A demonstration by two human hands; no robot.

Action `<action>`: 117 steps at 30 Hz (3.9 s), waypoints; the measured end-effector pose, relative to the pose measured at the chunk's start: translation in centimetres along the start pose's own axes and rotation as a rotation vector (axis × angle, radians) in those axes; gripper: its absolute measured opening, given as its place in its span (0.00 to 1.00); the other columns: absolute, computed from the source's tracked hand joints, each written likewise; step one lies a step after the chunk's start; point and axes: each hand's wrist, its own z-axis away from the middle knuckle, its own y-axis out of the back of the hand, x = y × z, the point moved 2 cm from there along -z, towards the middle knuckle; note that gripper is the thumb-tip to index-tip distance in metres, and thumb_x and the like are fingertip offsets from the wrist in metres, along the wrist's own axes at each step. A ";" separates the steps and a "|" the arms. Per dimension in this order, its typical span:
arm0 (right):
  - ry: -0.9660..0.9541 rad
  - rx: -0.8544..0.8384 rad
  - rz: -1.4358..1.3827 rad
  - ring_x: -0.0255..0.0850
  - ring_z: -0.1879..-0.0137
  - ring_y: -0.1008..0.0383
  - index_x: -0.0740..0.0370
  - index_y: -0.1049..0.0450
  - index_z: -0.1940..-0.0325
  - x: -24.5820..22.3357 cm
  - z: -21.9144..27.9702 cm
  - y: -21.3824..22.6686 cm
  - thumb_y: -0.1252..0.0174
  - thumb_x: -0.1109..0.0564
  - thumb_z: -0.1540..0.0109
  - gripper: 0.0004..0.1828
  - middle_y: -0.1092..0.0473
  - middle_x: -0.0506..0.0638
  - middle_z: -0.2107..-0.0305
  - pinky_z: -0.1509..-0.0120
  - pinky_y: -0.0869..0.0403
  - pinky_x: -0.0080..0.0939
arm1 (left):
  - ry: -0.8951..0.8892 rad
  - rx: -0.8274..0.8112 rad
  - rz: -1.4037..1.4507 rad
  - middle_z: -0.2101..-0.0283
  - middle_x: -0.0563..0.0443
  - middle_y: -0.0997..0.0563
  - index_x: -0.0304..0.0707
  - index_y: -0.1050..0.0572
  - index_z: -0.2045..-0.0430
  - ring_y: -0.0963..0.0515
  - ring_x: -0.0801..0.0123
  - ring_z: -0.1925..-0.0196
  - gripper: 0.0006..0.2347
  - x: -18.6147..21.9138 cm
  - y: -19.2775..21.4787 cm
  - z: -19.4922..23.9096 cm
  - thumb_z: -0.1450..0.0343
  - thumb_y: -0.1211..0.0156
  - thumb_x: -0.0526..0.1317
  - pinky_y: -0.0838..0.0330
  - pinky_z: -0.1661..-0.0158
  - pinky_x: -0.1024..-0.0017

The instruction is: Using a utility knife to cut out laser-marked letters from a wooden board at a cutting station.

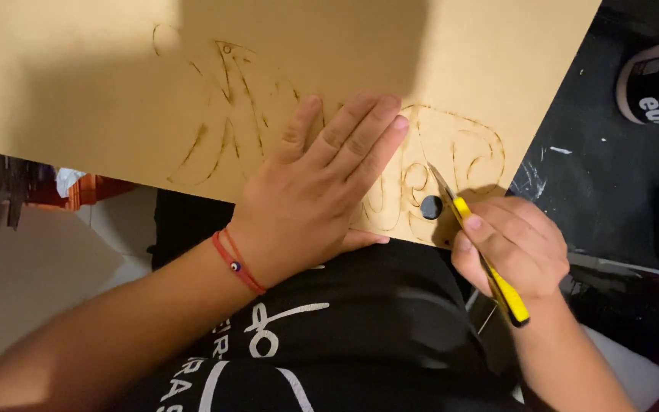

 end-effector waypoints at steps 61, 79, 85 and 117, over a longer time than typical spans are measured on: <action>-0.965 -0.213 0.516 0.51 0.66 0.39 0.63 0.40 0.69 1.8 3.6 3.3 0.53 0.57 0.41 0.07 0.43 0.53 0.77 0.30 0.50 0.62 | -0.132 0.182 0.007 0.32 0.44 0.34 0.44 0.32 0.48 0.37 0.45 0.30 0.28 2.5 5.0 -0.7 0.38 0.29 0.55 0.47 0.36 0.38; -0.661 -0.061 0.525 0.48 0.66 0.40 0.58 0.41 0.68 5.7 -3.4 2.7 0.48 0.55 0.45 0.09 0.43 0.51 0.73 0.57 0.43 0.52 | -0.094 0.267 0.118 0.34 0.43 0.33 0.44 0.32 0.49 0.33 0.45 0.32 0.26 2.7 6.5 -0.8 0.36 0.34 0.55 0.46 0.37 0.41; -0.537 -0.053 0.390 0.53 0.57 0.36 0.65 0.38 0.56 6.2 -4.4 3.3 0.47 0.62 0.44 0.14 0.38 0.59 0.63 0.50 0.38 0.52 | -0.090 0.273 0.129 0.34 0.43 0.33 0.43 0.33 0.48 0.33 0.46 0.32 0.25 2.6 6.7 -0.7 0.33 0.38 0.57 0.45 0.38 0.40; -0.420 -0.221 0.488 0.55 0.41 0.26 0.66 0.23 0.44 4.5 -1.7 8.2 0.44 0.71 0.37 0.17 0.25 0.60 0.46 0.33 0.29 0.51 | -0.064 0.307 -0.033 0.34 0.44 0.35 0.45 0.29 0.51 0.34 0.51 0.34 0.30 0.1 -1.4 -1.2 0.38 0.38 0.66 0.44 0.43 0.37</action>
